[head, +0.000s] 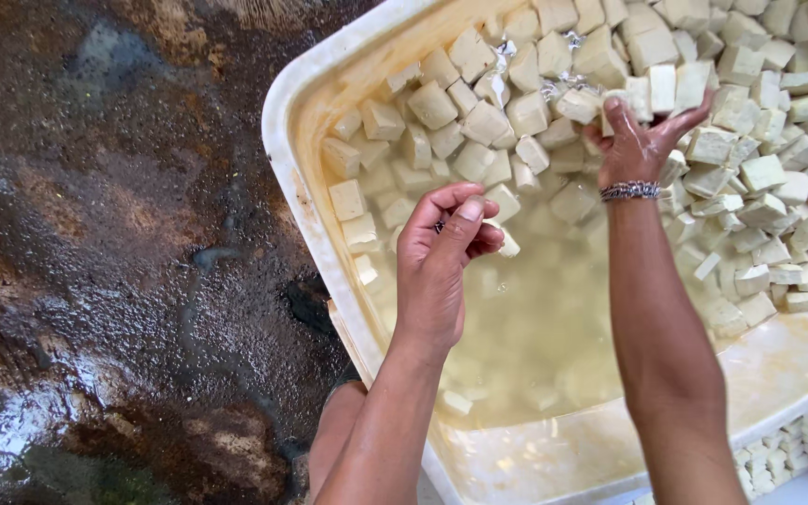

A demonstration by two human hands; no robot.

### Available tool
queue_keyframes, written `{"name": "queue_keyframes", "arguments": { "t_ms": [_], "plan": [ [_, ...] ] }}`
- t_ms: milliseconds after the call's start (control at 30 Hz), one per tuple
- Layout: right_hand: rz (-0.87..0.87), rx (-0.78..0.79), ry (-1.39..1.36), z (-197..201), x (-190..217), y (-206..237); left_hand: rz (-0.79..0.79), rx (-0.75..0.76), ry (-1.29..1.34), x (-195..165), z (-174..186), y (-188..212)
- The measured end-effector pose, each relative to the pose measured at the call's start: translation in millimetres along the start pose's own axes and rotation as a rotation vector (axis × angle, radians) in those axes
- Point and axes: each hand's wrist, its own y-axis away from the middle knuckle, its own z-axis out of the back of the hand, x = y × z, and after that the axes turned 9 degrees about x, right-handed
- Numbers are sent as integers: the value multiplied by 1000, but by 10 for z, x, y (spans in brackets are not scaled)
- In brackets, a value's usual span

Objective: The person repeatedly scoops small white cubes from a water-filled tub, rinses them by hand, and places them into a second tub where they are arranged in neat rows. The process continues throughout the clip.

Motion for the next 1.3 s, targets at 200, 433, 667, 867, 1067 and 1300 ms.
{"name": "queue_keyframes", "arguments": {
  "t_ms": [200, 433, 667, 867, 1067, 1300],
  "plan": [
    [-182, 19, -472, -111, 142, 435, -7, -23, -35, 113, 92, -64],
    [-213, 23, -289, 763, 964, 1670, -124, -56, -637, 905, 113, -668],
    [-69, -182, -185, 1982, 1982, 3380, -583, 416, -2059, 1530, -258, -2002],
    [-48, -408, -228, 2506, 2191, 4562, -269, 606, -2162, 1242, -363, -2037],
    [8, -656, -335, 2753, 2002, 5607, 42, 359, -1110, 1271, -349, -1345],
    [84, -762, -400, 2892, 1739, 6465, 78, 400, -1082, 2077, -250, -517]
  ]
}}
